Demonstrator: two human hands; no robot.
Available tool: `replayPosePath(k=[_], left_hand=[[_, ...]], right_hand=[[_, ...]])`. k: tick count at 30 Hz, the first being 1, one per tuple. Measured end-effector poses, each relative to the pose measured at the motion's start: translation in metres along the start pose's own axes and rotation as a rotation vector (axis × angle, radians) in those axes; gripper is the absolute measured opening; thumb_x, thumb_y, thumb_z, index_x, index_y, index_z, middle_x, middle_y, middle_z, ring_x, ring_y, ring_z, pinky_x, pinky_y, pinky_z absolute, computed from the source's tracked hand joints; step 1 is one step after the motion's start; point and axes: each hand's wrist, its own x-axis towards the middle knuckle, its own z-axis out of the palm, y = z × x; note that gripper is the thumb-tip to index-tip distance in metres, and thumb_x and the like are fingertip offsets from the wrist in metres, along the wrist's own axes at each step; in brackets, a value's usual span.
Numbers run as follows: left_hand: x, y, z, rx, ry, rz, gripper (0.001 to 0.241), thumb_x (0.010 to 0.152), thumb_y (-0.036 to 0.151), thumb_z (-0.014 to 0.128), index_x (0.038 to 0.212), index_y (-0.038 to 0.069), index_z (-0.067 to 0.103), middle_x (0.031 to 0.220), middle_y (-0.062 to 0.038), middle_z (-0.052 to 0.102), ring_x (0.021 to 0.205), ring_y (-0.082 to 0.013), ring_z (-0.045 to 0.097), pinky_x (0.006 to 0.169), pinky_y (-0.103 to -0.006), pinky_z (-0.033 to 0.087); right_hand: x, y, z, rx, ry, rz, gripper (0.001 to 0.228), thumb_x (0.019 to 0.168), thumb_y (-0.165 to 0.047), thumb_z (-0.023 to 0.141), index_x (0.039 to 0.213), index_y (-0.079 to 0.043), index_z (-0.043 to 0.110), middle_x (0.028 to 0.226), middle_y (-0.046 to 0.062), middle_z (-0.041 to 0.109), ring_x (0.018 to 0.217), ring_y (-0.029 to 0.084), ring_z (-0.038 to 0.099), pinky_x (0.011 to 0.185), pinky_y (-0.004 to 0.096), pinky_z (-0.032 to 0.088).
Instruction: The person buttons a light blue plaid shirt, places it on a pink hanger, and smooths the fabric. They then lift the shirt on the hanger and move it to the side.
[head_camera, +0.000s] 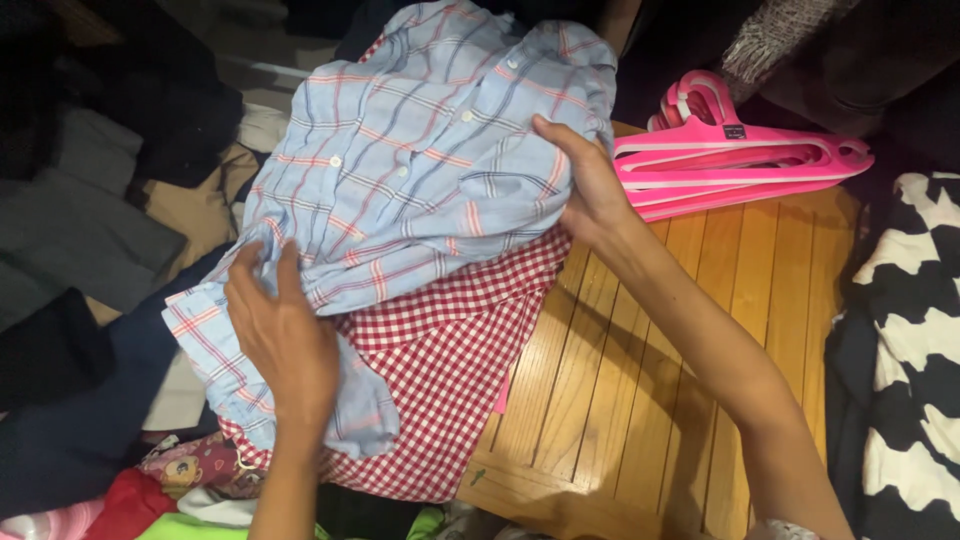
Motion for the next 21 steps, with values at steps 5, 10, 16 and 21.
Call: replayPosePath(k=[5,10,16,21], left_hand=[[-0.005,-0.010,0.016,-0.215,0.004,-0.035,0.050,0.075,-0.018,0.071,0.122,-0.003,0.059,0.112,-0.024,0.065,0.115,-0.0465,0.063,0.107,-0.0519,0.039],[-0.019,0.002,0.015,-0.350,0.104,-0.120,0.024,0.102,0.000,0.066,0.120,0.007,0.052,0.096,-0.011,0.064,0.095,-0.0417,0.070,0.087,-0.0471,0.053],[-0.022,0.058,-0.028,-0.587,-0.173,-0.082,0.029,0.088,-0.003,0.050,0.116,0.003,0.047,0.083,-0.016,0.061,0.074,-0.0405,0.062,0.069,-0.0463,0.044],[-0.035,0.095,-0.028,-0.848,-0.508,0.034,0.042,0.077,-0.016,0.057,0.111,0.008,0.052,0.089,-0.006,0.071,0.074,-0.0198,0.069,0.061,-0.0324,0.055]], right_hand=[[0.004,-0.003,-0.017,-0.017,-0.009,-0.024,0.050,0.083,-0.017,0.085,0.126,-0.001,0.065,0.113,0.021,0.074,0.102,0.036,0.076,0.092,0.054,0.061],[-0.002,-0.019,-0.034,-0.004,0.007,-0.029,0.043,0.086,-0.020,0.082,0.122,-0.001,0.068,0.113,0.022,0.075,0.102,0.037,0.077,0.091,0.057,0.061],[-0.027,-0.067,-0.054,-0.080,-0.052,-0.081,0.026,0.090,-0.023,0.072,0.104,-0.001,0.072,0.091,0.010,0.078,0.082,0.020,0.076,0.077,0.032,0.064],[-0.042,-0.089,-0.098,-0.099,0.060,-0.098,0.033,0.090,-0.026,0.072,0.116,-0.006,0.071,0.102,0.007,0.077,0.093,0.018,0.076,0.088,0.032,0.064]])
